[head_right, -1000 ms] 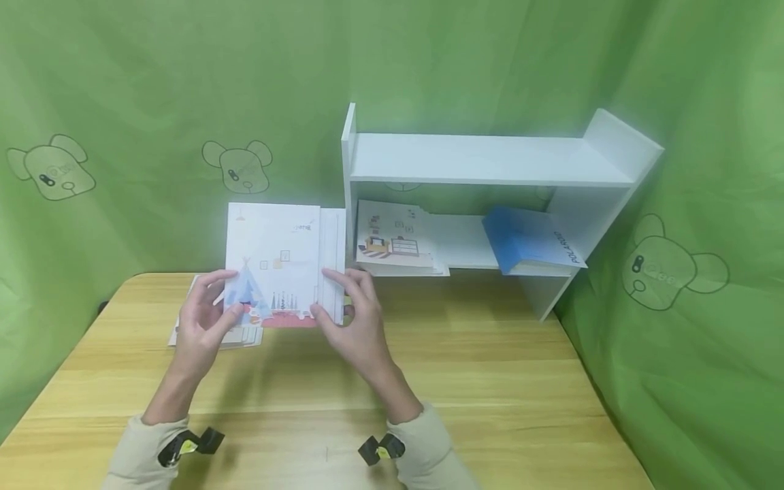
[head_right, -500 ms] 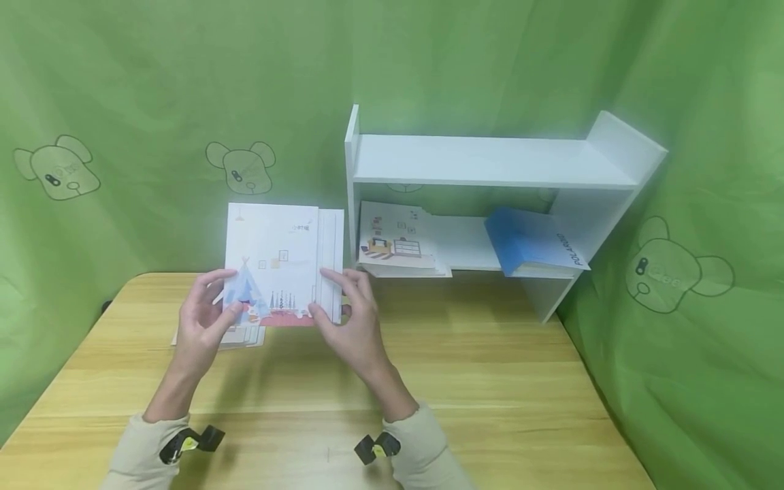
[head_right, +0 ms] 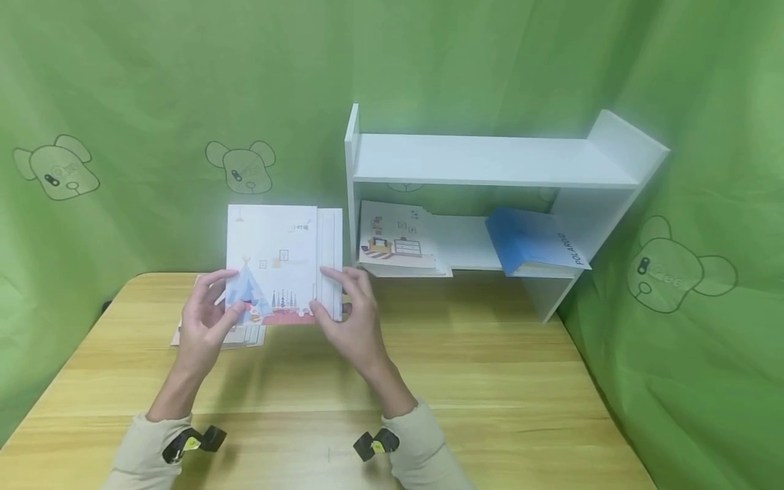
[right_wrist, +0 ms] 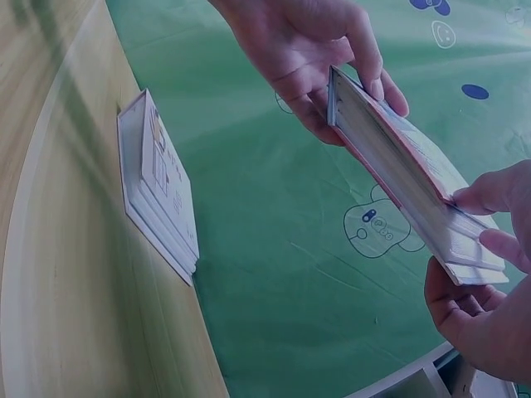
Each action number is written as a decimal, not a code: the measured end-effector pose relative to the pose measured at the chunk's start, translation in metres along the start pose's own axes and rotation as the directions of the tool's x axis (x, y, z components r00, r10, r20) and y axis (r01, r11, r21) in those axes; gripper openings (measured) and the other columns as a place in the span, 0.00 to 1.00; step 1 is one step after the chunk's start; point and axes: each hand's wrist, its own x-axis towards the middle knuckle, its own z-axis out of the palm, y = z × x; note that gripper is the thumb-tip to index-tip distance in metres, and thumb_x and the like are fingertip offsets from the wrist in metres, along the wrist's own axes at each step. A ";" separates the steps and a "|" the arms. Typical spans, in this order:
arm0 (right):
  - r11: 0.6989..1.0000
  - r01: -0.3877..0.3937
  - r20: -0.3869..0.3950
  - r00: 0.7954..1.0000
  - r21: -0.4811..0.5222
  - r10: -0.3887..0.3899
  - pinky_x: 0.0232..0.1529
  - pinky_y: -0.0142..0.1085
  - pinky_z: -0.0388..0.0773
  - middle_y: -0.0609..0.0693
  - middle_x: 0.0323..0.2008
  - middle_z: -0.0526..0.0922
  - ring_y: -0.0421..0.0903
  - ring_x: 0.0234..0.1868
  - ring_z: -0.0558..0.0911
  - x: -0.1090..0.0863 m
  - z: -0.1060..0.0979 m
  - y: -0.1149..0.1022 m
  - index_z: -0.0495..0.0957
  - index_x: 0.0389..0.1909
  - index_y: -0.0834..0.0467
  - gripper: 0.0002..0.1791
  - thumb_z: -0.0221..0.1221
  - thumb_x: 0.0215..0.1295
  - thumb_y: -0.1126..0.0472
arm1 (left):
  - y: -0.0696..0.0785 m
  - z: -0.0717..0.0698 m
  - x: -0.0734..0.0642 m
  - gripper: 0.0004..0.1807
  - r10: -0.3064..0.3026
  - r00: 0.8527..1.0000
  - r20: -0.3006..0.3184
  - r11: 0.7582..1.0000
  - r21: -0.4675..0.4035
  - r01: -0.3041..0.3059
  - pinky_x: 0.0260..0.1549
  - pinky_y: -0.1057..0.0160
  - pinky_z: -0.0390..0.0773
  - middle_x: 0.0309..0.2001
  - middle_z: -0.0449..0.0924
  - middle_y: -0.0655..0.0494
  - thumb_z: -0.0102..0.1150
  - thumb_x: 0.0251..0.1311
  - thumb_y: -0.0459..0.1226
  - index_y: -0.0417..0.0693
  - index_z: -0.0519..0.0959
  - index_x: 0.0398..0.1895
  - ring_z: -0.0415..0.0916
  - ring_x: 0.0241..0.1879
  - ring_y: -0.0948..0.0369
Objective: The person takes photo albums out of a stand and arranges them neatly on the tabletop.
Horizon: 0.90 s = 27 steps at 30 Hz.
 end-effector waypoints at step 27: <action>0.999 -0.047 0.032 0.998 -0.023 0.047 0.37 0.41 0.88 0.51 0.61 0.71 0.50 0.49 0.75 0.002 -0.002 0.011 0.79 0.64 0.53 0.30 0.71 0.59 0.68 | -0.012 -0.002 -0.001 0.30 -0.044 0.999 -0.016 0.999 0.002 0.044 0.51 0.64 0.85 0.64 0.71 0.39 0.51 0.60 0.14 0.25 0.63 0.67 0.79 0.54 0.54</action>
